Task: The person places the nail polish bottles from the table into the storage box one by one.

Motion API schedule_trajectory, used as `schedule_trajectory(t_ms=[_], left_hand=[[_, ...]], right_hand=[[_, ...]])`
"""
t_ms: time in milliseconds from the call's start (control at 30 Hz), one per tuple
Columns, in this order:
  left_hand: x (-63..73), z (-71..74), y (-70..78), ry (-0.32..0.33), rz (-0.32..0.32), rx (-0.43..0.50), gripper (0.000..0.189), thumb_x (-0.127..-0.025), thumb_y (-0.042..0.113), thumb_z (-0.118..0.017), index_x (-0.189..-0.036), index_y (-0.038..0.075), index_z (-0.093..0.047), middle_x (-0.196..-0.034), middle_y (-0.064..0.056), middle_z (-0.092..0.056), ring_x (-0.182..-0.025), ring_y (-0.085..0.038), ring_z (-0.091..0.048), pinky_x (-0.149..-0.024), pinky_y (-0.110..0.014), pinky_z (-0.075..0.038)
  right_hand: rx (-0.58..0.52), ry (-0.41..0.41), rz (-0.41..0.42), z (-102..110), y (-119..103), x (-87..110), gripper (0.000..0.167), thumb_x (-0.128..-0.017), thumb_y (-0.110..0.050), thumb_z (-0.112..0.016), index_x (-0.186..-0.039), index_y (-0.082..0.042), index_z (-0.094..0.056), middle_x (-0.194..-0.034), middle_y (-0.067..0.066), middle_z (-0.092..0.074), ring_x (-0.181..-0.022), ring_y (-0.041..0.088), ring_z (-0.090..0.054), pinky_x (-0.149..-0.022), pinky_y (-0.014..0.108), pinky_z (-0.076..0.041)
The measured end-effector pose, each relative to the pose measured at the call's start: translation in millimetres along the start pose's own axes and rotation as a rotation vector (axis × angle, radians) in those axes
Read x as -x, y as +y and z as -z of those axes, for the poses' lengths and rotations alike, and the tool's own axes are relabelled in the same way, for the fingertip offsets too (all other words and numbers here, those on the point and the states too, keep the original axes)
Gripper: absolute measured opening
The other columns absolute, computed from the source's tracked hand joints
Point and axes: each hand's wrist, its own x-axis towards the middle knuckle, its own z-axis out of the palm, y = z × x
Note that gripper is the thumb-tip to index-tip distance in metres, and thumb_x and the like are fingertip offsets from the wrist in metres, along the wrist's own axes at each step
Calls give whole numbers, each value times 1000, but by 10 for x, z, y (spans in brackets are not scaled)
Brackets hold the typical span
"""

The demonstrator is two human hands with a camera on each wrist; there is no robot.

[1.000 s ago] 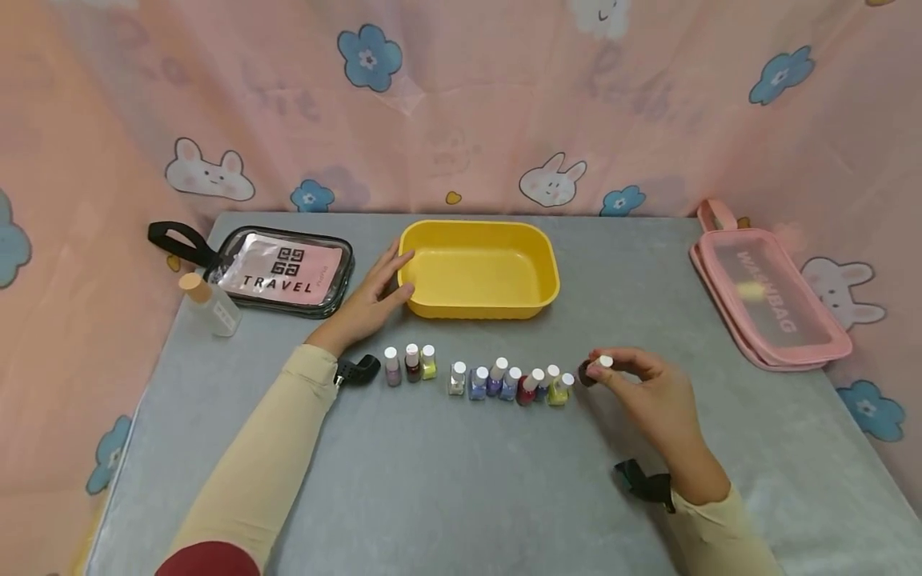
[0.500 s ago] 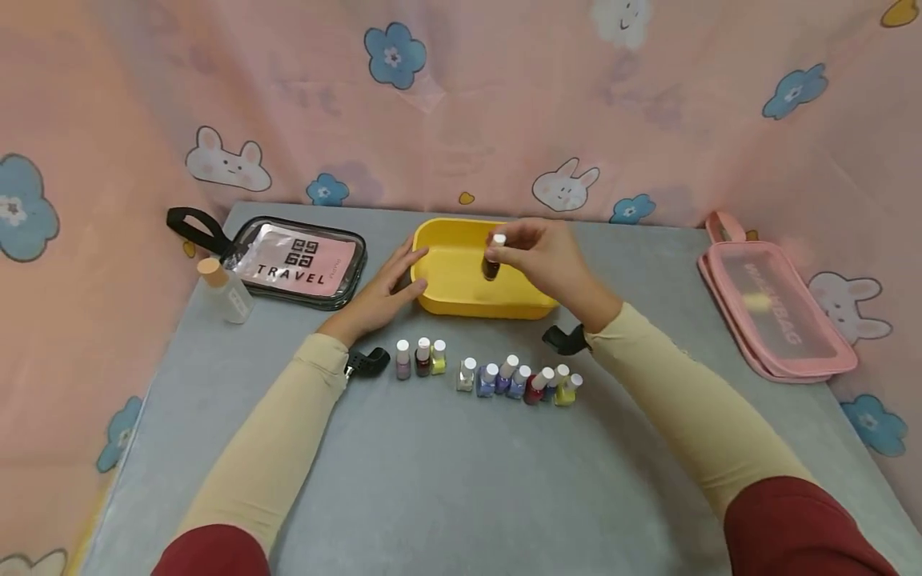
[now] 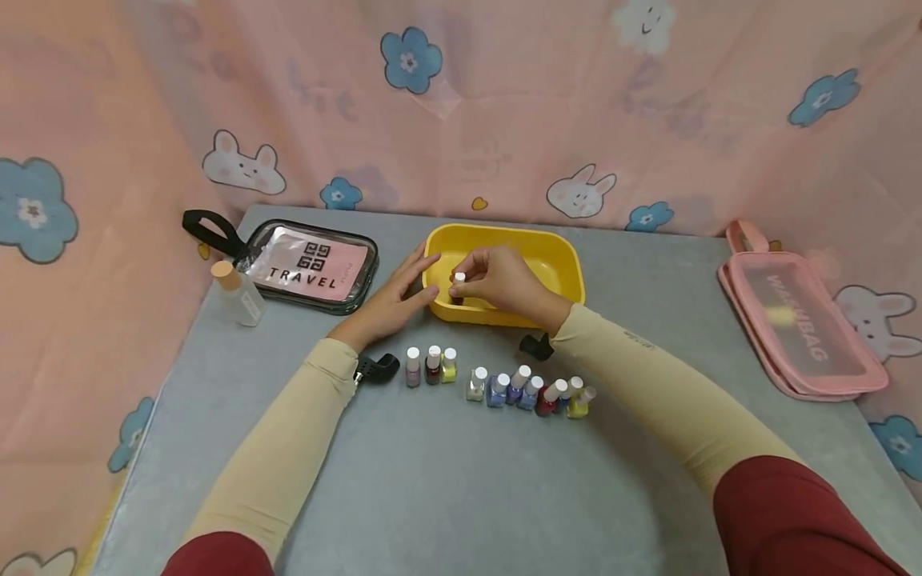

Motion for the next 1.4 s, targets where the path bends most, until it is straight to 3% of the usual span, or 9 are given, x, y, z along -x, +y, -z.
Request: schedule_trajectory(t_ms=[367, 467, 567, 633, 700, 833, 1000, 1200, 1400], left_hand=[[-7, 11, 3, 0, -6, 4, 63, -112, 38, -54, -169, 27, -30, -177, 11, 1, -162, -18, 0, -128, -54, -7], [-4, -2, 0, 0, -5, 8, 63, -112, 38, -53, -169, 27, -30, -178, 11, 1, -162, -17, 0, -128, -54, -7], [-6, -15, 17, -3, -8, 14, 64, -112, 39, -54, -170, 27, -29, -178, 11, 1, -162, -17, 1, -128, -54, -7], [-9, -20, 28, -4, -12, 11, 65, -111, 39, -54, -170, 27, -29, -178, 11, 2, -162, -17, 1, -128, -55, -7], [-9, -18, 31, -1, -18, 7, 65, -111, 39, -54, -170, 27, -29, -178, 11, 2, -162, -17, 1, -128, -54, -7], [-5, -7, 25, 10, -18, -10, 64, -112, 34, -54, -170, 26, -28, -178, 9, 2, -162, -18, 0, -128, -54, -7], [-13, 6, 31, 10, 5, -10, 64, -112, 25, -53, -170, 17, -26, -178, -1, 4, -162, -25, 3, -128, -57, -4], [3, 6, 51, 3, 36, 2, 65, -112, 20, -53, -169, 11, -26, -178, -6, 4, -162, -30, 4, -128, -58, -2], [12, -21, 45, 16, 0, 3, 64, -112, 30, -54, -170, 20, -28, -179, 3, 2, -162, -23, 1, -128, -57, -5]], right_hand=[[-8, 2, 30, -62, 44, 4, 23, -88, -21, -90, -100, -8, -74, -99, 4, -75, -92, 19, -73, -87, 32, -61], [-6, -8, 46, -65, 69, 29, 36, -88, -24, -91, -114, -7, -74, -108, 6, -76, -101, 22, -73, -93, 35, -60], [63, 0, 63, -4, 52, 99, 60, -88, -35, -90, -138, -10, -66, -131, 6, -72, -122, 24, -67, -106, 40, -53], [93, 31, 70, 108, 15, 172, 73, -90, -41, -88, -149, -11, -58, -144, 5, -66, -135, 26, -59, -113, 45, -47], [93, 87, 64, 273, -28, 269, 73, -92, -43, -85, -152, -12, -57, -149, 5, -62, -141, 27, -55, -116, 47, -44], [-42, 178, 86, 640, -8, 582, 56, -100, -31, -78, -147, -7, -60, -145, 9, -64, -137, 28, -57, -116, 42, -44], [-77, 159, 37, 835, 205, 1253, 46, -102, -25, -75, -142, -5, -66, -141, 10, -67, -133, 30, -60, -107, 24, -49], [-8, 117, -47, 629, 576, 1975, 48, -97, -25, -82, -140, -9, -68, -139, 7, -69, -133, 29, -60, -101, 12, -44], [-38, 178, -40, 315, 773, 2285, 42, -89, -16, -89, -129, -11, -76, -130, 2, -74, -121, 1, -63, -98, 10, -45]])
